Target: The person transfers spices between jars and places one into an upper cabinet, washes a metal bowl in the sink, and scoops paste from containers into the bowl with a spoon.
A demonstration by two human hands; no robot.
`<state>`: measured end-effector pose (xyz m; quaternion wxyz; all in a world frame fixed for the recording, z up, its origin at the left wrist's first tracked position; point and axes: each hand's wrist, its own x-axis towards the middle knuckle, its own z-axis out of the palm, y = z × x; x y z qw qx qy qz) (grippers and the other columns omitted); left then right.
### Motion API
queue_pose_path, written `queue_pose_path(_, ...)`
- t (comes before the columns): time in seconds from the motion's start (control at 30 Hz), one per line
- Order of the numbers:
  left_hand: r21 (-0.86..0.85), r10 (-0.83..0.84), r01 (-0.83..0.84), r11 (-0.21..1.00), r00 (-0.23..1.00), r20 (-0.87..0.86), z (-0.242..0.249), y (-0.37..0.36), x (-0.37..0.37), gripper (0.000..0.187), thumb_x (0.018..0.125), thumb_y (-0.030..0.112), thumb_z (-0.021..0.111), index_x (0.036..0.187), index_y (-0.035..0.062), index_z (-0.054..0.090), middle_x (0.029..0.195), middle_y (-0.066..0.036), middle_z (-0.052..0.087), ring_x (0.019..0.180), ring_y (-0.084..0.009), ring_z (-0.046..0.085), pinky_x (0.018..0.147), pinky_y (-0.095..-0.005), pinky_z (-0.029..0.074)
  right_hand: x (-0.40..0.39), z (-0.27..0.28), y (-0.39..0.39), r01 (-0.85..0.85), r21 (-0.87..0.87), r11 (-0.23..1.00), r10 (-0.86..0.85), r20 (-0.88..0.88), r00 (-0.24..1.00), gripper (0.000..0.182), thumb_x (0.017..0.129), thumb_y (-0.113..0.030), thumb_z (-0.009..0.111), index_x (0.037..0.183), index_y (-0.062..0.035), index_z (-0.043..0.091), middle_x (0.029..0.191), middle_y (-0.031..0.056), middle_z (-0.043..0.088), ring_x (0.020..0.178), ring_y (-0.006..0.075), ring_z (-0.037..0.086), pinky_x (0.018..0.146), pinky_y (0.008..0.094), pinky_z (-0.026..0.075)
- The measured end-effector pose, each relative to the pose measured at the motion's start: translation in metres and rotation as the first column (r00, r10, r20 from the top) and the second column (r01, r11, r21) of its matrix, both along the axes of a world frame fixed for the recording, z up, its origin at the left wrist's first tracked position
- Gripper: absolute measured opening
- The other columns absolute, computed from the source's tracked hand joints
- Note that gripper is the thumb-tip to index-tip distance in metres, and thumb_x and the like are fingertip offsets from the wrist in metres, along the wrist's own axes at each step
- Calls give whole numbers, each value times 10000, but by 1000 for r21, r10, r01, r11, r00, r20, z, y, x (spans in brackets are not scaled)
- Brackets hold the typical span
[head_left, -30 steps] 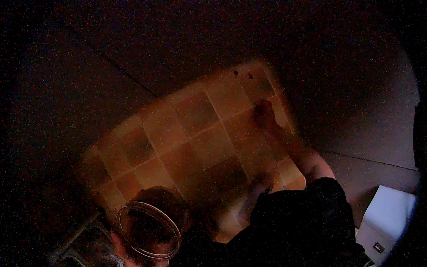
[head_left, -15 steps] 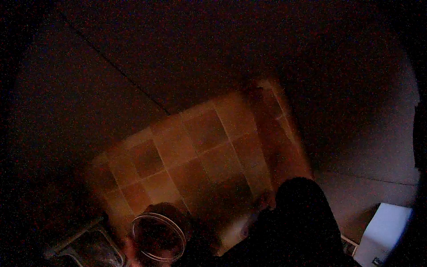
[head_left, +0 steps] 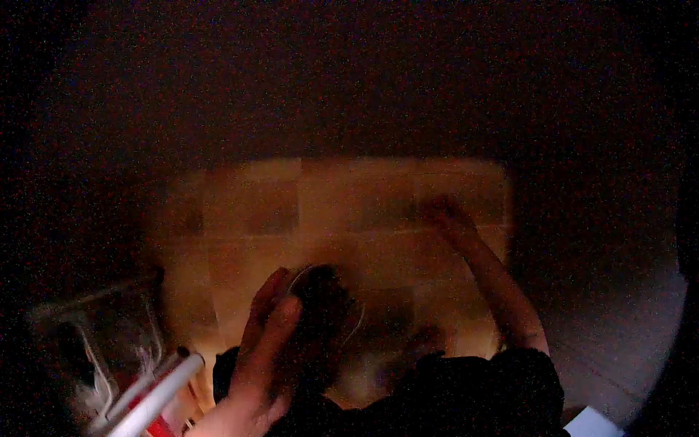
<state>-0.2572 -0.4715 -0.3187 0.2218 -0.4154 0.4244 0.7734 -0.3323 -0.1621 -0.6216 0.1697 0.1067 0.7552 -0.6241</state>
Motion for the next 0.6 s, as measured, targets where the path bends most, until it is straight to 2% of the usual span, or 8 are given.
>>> queue_pose_path(0.1,39,-21,21,999,1000,-2,-3,15,-6,820,925,345,717,1534,69,243,1485,-141,414,1365,-293,413,1153,-441,349,26,112,-19,22,-316,948,-70,-140,988,296,923,-162,704,1188,-123,577,1148,75,584,973,213,591,819,366,543)
queue_pose_path(0.2,75,-41,47,996,996,-79,-28,27,3,823,921,328,726,1529,55,244,1476,-141,424,1359,-281,417,1152,-430,352,50,188,-53,-229,-353,907,24,-500,866,362,851,-161,782,1162,-144,597,1133,79,586,1001,221,578,834,382,532)
queue_pose_path(0.27,145,-83,106,984,985,-154,-73,27,17,820,918,320,731,1525,49,252,1476,-138,426,1359,-273,418,1149,-418,353,63,194,-55,-289,-59,955,190,-628,755,361,789,-178,835,1089,-154,636,1109,79,596,1016,239,576,842,402,525)
queue_pose_path(0.3,189,-109,147,971,974,-197,-83,28,19,818,916,317,734,1524,47,257,1477,-135,426,1359,-269,417,1147,-411,354,65,196,-55,-321,204,925,370,-674,639,348,767,-188,851,1050,-154,651,1108,79,600,1018,248,579,847,408,523)
queue_pose_path(0.37,236,-167,206,950,971,-174,-84,34,22,816,912,338,735,1518,43,276,1479,-128,423,1357,-267,417,1132,-400,365,70,207,-50,-349,524,777,627,-594,504,318,739,-188,867,989,-160,675,1114,83,610,1023,262,584,858,415,516)
queue_pose_path(0.4,260,-196,234,937,967,-164,-83,39,23,816,909,349,736,1516,42,285,1480,-124,422,1356,-267,417,1124,-395,371,78,216,-42,-390,588,709,700,-518,492,299,732,-177,868,968,-165,684,1122,86,615,1026,268,587,863,416,512)
queue_pose_path(0.5,79,-171,192,978,962,-214,-110,58,46,814,910,371,728,1519,45,298,1441,-124,475,1324,-276,456,1098,-395,388,125,218,-8,-226,530,817,512,-488,707,241,795,-147,783,1012,-147,680,1152,83,616,1043,256,583,892,405,489)
queue_pose_path(0.6,41,-258,264,964,960,-114,-123,61,49,876,887,415,743,1536,53,279,1453,-133,471,1329,-282,454,1106,-403,378,206,150,19,254,424,870,-63,-414,908,197,897,-206,649,1069,-110,640,1155,76,606,1047,236,567,918,387,465)
